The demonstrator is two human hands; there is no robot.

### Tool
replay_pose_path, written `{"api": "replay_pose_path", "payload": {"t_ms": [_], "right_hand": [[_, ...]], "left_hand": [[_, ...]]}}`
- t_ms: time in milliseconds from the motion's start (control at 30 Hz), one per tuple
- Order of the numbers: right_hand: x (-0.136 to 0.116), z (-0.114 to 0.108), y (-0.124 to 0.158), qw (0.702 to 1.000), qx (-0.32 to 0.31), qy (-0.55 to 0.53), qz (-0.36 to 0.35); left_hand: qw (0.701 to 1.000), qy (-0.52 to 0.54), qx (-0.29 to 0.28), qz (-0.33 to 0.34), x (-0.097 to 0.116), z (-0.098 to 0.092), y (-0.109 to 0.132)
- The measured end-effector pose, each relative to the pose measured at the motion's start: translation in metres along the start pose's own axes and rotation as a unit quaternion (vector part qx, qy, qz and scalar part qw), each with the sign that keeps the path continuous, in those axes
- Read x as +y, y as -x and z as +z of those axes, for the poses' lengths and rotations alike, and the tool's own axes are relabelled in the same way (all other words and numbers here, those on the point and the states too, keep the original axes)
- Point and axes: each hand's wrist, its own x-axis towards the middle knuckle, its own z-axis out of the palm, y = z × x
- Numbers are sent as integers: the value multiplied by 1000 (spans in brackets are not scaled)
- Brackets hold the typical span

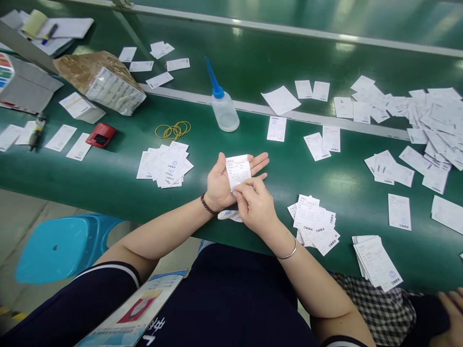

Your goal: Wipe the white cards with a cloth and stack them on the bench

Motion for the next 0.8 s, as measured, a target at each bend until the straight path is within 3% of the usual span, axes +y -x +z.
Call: {"api": "replay_pose_path", "payload": {"t_ms": [133,300,600,800], "right_hand": [[5,-5,-4,999,-32,-30,22],[11,-8,-6,997,64,0,39],[4,-12,2,980,-141,-142,16],[4,-4,8,965,-243,-97,-19]], "left_hand": [[1000,6,-3,9,1,1,-1],[1000,14,5,-16,-10,2,-1],[993,-89,-37,75,11,-6,-7],[985,-145,-18,93,21,-9,-8]]}}
